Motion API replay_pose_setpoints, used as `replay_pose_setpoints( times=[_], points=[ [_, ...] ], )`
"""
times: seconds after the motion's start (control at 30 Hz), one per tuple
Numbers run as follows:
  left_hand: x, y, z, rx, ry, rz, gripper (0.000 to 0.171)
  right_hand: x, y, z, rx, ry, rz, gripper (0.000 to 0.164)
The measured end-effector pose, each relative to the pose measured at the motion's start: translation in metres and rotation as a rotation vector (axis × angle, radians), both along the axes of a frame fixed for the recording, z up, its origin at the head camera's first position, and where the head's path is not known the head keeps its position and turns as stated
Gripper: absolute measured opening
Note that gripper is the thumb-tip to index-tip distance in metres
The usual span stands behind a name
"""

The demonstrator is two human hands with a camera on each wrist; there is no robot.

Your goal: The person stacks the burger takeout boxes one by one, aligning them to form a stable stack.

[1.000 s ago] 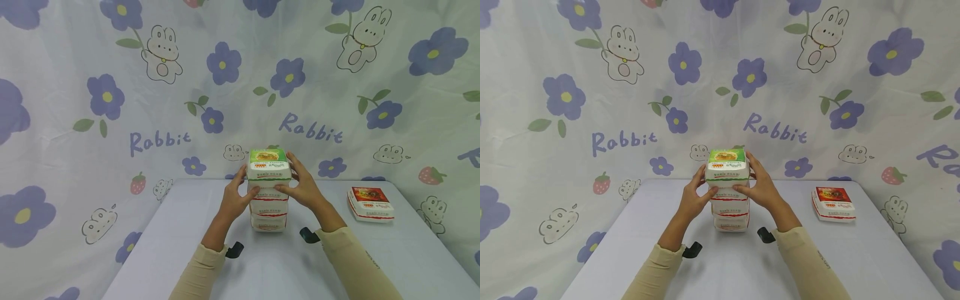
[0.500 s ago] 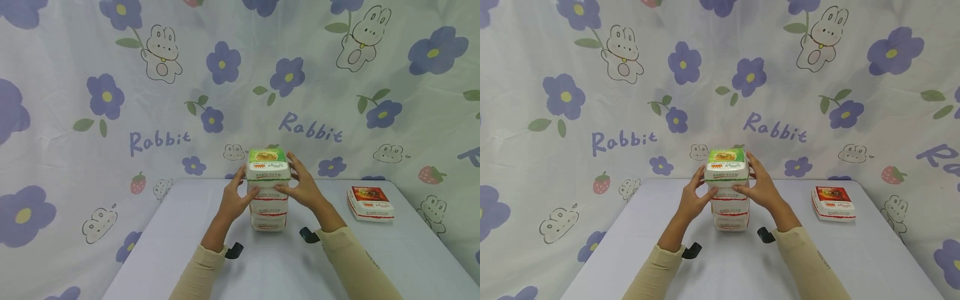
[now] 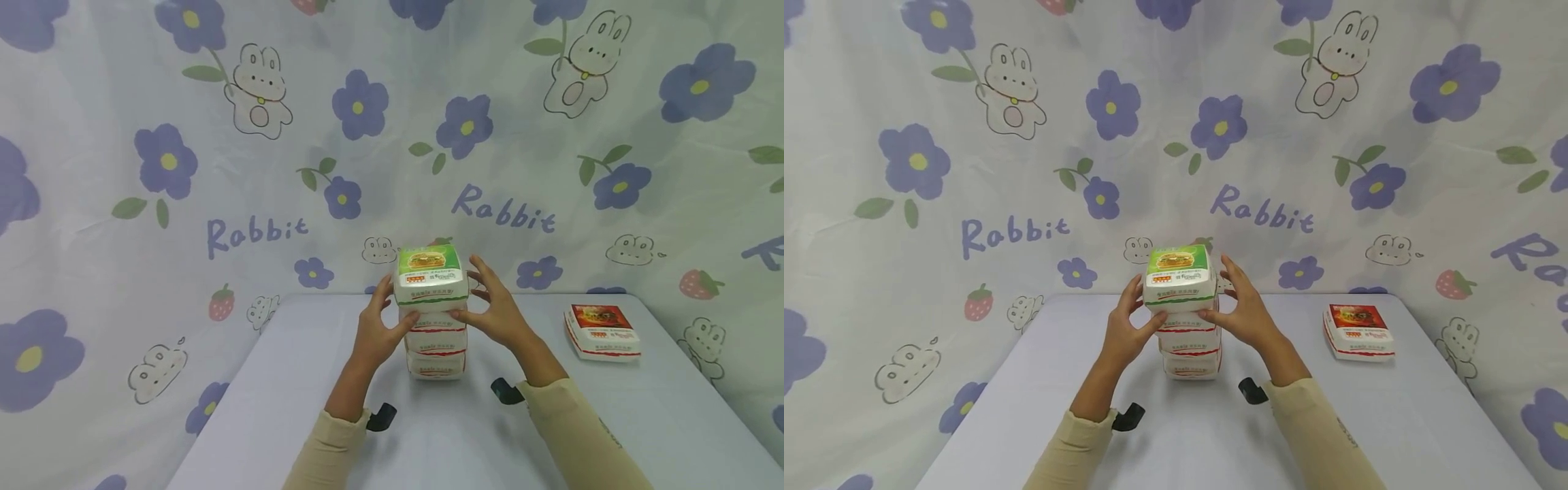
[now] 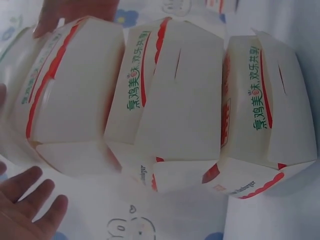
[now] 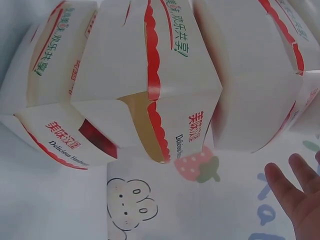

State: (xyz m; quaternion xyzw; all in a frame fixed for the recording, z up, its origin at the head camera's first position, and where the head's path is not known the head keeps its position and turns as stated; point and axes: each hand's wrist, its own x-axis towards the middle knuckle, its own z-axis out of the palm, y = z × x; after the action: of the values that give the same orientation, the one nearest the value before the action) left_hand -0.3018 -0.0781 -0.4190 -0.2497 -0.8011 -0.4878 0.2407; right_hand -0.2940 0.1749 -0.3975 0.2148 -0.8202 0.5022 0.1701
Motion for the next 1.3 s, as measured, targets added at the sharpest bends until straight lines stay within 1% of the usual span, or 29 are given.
replay_pose_setpoints(
  times=[0.13, 0.27, 0.4, 0.57, 0.73, 0.87, 0.97, 1.13, 1.3],
  points=[
    [0.001, 0.000, -0.001, 0.012, -0.019, 0.010, 0.084, 0.000, 0.000, -0.001, -0.002, -0.001, 0.001, 0.109],
    [0.001, -0.001, -0.001, 0.018, -0.022, 0.015, 0.085, -0.001, 0.001, -0.002, 0.001, 0.000, -0.006, 0.108],
    [0.002, -0.002, -0.001, 0.010, -0.032, 0.013, 0.084, -0.001, 0.004, -0.006, 0.006, -0.012, -0.023, 0.107],
    [0.002, -0.002, -0.002, 0.002, -0.044, 0.019, 0.082, 0.001, 0.008, -0.010, 0.005, -0.029, -0.023, 0.107],
    [0.002, -0.001, -0.003, 0.004, -0.042, 0.024, 0.081, 0.001, 0.011, -0.014, 0.003, -0.027, -0.020, 0.107],
    [0.002, -0.001, -0.003, 0.017, -0.050, 0.016, 0.082, -0.001, 0.010, -0.016, -0.004, -0.019, 0.018, 0.107],
    [0.002, -0.002, -0.005, 0.014, -0.083, 0.002, 0.088, -0.002, 0.009, -0.018, -0.005, -0.023, 0.040, 0.106],
    [0.003, -0.004, -0.012, -0.003, -0.150, -0.033, 0.099, -0.003, 0.009, -0.021, -0.003, -0.048, 0.041, 0.104],
    [0.002, -0.003, -0.016, -0.010, -0.168, -0.059, 0.103, -0.003, 0.010, -0.024, 0.005, -0.054, 0.039, 0.102]
  ],
)
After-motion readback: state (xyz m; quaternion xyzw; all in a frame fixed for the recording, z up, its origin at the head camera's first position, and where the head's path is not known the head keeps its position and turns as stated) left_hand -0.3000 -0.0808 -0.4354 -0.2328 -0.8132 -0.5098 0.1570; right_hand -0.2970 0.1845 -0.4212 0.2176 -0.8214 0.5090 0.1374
